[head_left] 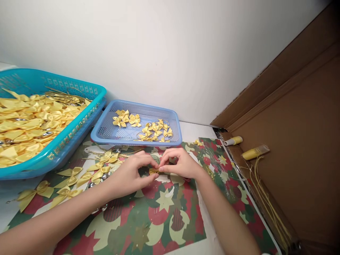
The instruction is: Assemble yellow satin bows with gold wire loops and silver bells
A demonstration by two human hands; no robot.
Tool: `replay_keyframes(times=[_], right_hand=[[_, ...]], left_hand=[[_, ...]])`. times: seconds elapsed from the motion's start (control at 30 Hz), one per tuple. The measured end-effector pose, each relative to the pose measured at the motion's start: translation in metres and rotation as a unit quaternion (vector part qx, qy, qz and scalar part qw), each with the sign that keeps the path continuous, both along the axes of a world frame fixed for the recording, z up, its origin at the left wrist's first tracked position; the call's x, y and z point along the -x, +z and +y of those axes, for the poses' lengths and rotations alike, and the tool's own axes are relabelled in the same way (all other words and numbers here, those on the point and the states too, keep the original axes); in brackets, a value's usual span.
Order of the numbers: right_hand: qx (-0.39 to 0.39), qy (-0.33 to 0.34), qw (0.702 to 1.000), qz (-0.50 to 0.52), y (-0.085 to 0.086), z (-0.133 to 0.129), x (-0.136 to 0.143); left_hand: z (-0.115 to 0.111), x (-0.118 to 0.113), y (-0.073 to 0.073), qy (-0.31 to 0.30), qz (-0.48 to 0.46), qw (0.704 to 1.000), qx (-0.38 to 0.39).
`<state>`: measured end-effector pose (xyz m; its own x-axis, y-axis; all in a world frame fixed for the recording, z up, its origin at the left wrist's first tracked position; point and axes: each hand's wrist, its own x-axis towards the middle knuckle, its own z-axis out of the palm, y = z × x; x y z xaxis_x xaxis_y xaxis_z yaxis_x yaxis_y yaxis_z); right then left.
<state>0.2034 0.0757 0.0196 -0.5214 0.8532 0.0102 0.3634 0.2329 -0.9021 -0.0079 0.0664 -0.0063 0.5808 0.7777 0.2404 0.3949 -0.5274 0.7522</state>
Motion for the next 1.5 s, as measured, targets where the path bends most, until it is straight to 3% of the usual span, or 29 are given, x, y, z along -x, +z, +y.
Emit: replay_keyframes(times=[0.53,0.77,1.17,1.5], right_hand=[[-0.011,-0.011,1.0,0.003,-0.003,0.0,0.005],[-0.001,-0.069,0.998,0.01,0.004,0.0,0.003],[-0.01,-0.095,0.995,0.001,0.007,-0.001,0.004],[0.004,-0.105,0.994,-0.012,0.012,-0.001,0.004]], left_hand=[[0.001,-0.001,0.001,-0.001,0.03,0.999,0.021],[0.003,0.0,-0.001,0.003,0.065,0.997,0.039],[0.001,0.002,0.002,0.092,0.033,0.995,-0.018],[0.003,0.0,0.003,0.11,-0.009,0.99,0.09]])
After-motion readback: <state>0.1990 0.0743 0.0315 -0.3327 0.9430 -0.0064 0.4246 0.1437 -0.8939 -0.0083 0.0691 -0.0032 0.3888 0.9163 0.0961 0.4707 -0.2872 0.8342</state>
